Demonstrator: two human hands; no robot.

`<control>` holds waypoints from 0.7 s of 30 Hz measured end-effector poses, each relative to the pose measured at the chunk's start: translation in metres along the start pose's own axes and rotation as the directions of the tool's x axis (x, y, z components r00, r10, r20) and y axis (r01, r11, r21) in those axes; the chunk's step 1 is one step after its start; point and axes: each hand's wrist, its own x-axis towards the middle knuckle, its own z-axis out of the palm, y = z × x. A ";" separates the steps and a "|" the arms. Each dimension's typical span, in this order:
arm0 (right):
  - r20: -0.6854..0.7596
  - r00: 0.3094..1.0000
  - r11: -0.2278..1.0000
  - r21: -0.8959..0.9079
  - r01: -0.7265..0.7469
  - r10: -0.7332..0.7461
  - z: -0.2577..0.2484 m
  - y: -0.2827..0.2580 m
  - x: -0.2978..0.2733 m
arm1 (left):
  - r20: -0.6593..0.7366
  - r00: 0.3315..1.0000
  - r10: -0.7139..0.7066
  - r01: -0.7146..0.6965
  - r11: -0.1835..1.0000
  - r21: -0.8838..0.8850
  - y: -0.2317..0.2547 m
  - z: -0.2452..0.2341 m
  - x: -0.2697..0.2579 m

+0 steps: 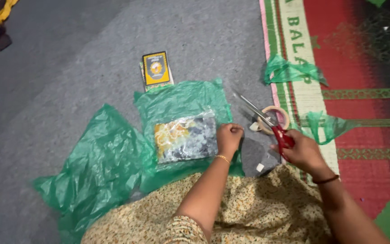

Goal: The person cuts a green plastic bag into a flat sheet using scissors, places a small wrapped item on it, and folds the plastic around the item. They then use tape to secure the folded plastic, creating a wrapped package.

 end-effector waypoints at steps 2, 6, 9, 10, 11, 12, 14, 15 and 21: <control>0.036 0.998 0.999 0.006 -0.051 0.051 -0.017 0.003 -0.009 | -0.044 0.998 0.047 -0.046 0.999 0.015 -0.009 -0.001 0.003; -0.086 0.996 0.984 -0.178 -0.016 0.001 -0.051 0.023 -0.023 | -0.041 0.958 0.284 -0.282 0.959 0.036 -0.008 0.018 0.016; -0.202 0.978 0.983 -0.181 0.025 -0.062 -0.064 0.043 -0.038 | 0.248 0.905 0.345 -0.390 0.907 0.159 0.005 0.034 0.030; -0.184 0.983 0.974 -0.226 -0.024 -0.018 -0.068 0.049 -0.041 | 0.388 0.860 0.332 -0.436 0.872 0.222 0.010 0.038 0.035; -0.170 0.985 0.960 -0.272 -0.072 0.026 -0.071 0.055 -0.043 | 0.439 0.810 0.389 -0.542 0.783 0.306 0.014 0.040 0.037; -0.169 0.985 0.966 -0.248 -0.072 0.030 -0.071 0.059 -0.046 | 0.497 0.752 0.432 -0.636 0.672 0.379 0.016 0.040 0.038; -0.168 0.985 0.978 -0.196 -0.072 0.039 -0.069 0.067 -0.049 | 0.564 0.682 0.466 -0.728 0.512 0.457 0.021 0.037 0.044; -0.168 0.985 0.978 -0.196 -0.072 0.039 -0.068 0.070 -0.048 | 0.569 0.674 0.471 -0.737 0.479 0.477 0.023 0.034 0.048; -0.148 0.989 0.969 -0.241 -0.045 0.009 -0.047 0.086 -0.028 | 0.657 0.605 0.450 -0.794 0.279 0.540 0.021 0.018 0.050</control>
